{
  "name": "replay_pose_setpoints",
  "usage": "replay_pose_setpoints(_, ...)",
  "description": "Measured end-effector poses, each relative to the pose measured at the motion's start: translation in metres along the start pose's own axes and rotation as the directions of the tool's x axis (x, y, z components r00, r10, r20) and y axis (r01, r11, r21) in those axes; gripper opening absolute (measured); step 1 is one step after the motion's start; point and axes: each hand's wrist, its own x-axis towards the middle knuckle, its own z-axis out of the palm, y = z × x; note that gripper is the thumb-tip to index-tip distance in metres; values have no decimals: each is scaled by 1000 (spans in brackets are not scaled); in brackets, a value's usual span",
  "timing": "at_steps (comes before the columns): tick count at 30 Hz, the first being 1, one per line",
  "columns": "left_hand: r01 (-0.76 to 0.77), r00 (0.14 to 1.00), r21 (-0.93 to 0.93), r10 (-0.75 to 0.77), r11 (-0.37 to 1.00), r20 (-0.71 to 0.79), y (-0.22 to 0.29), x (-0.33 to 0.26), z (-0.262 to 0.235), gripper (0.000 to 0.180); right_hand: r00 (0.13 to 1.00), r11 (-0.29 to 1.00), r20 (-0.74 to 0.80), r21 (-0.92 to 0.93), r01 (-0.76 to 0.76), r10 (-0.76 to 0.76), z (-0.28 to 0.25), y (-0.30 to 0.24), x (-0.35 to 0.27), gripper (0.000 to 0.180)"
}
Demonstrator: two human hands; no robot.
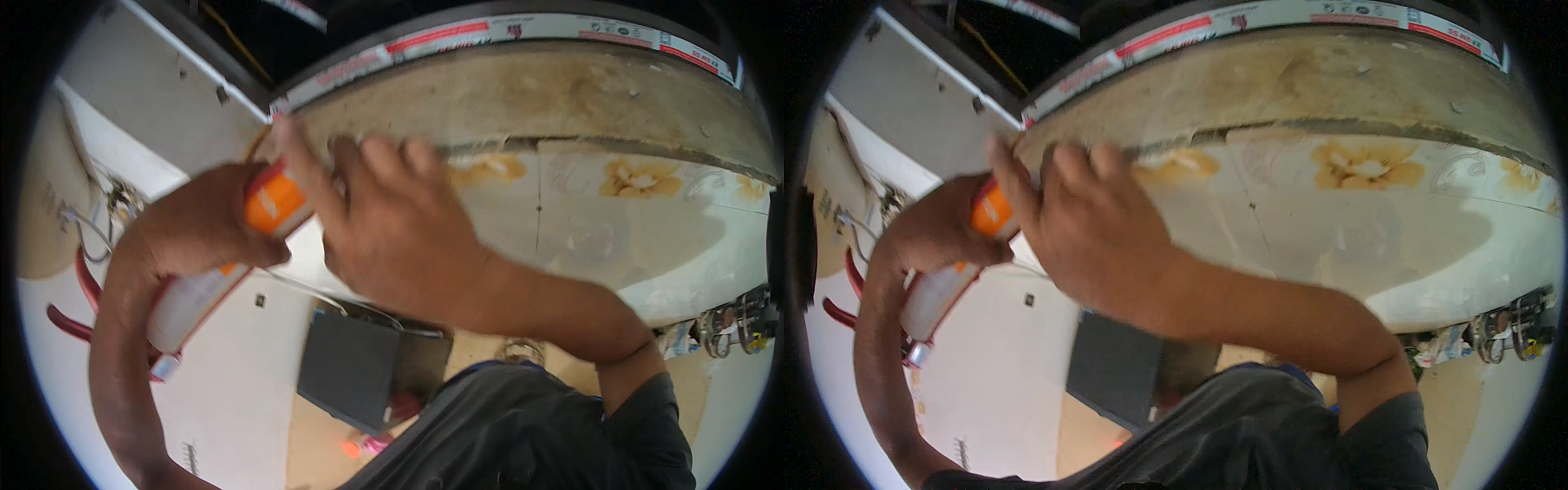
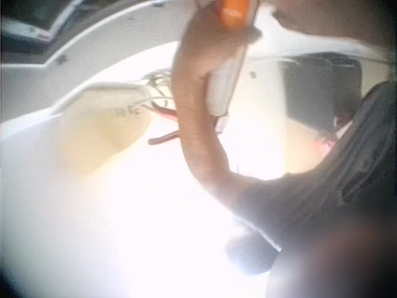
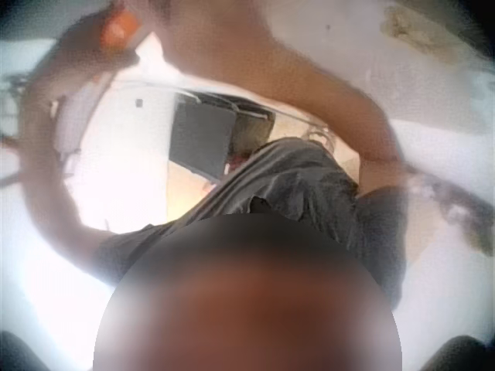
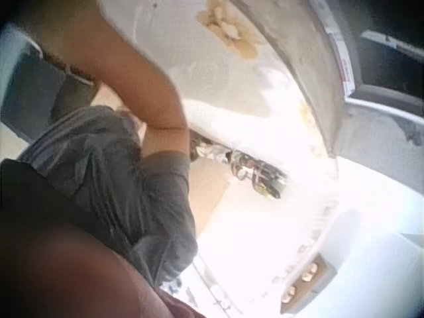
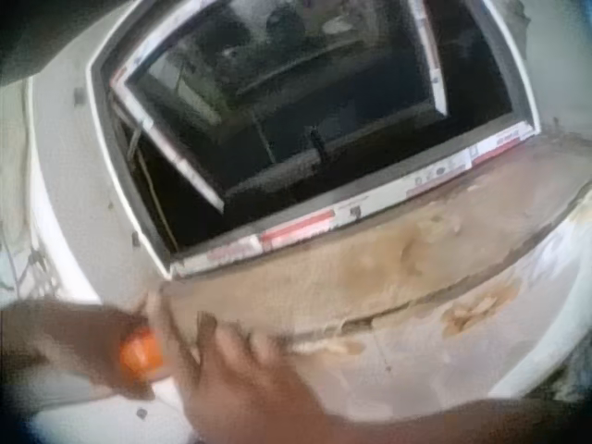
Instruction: The person applies silicone sealant around the perimeter of a window frame using a caulking gun. They move along the top, sides, and bottom edges, smoothing the bead with a finger and occasionally reloading the cartridge.
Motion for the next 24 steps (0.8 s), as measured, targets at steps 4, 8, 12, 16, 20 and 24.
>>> replay_pose_setpoints(4,70,996,84,-74,994,40,12,1,-13,69,997,998,51,-13,-58,59,3,-12,8,66)
replay_pose_setpoints(8,160,982,119,-170,980,83,16,-3,-11,69,994,997,88,17,-70,68,-1,-15,5,66)
replay_pose_setpoints(12,171,977,114,-184,979,108,18,-1,-11,70,982,966,160,218,-138,104,0,-16,-2,68)
replay_pose_setpoints(16,220,967,178,-238,959,87,34,0,-14,76,975,891,188,414,-186,116,10,-3,-9,83)
replay_pose_setpoints(20,218,969,170,-234,961,82,30,2,-14,80,972,898,225,411,-157,67,11,3,-10,86)
replay_pose_setpoints(24,174,977,172,-191,970,90,22,5,-16,82,967,896,240,408,-177,82,11,6,-6,87)
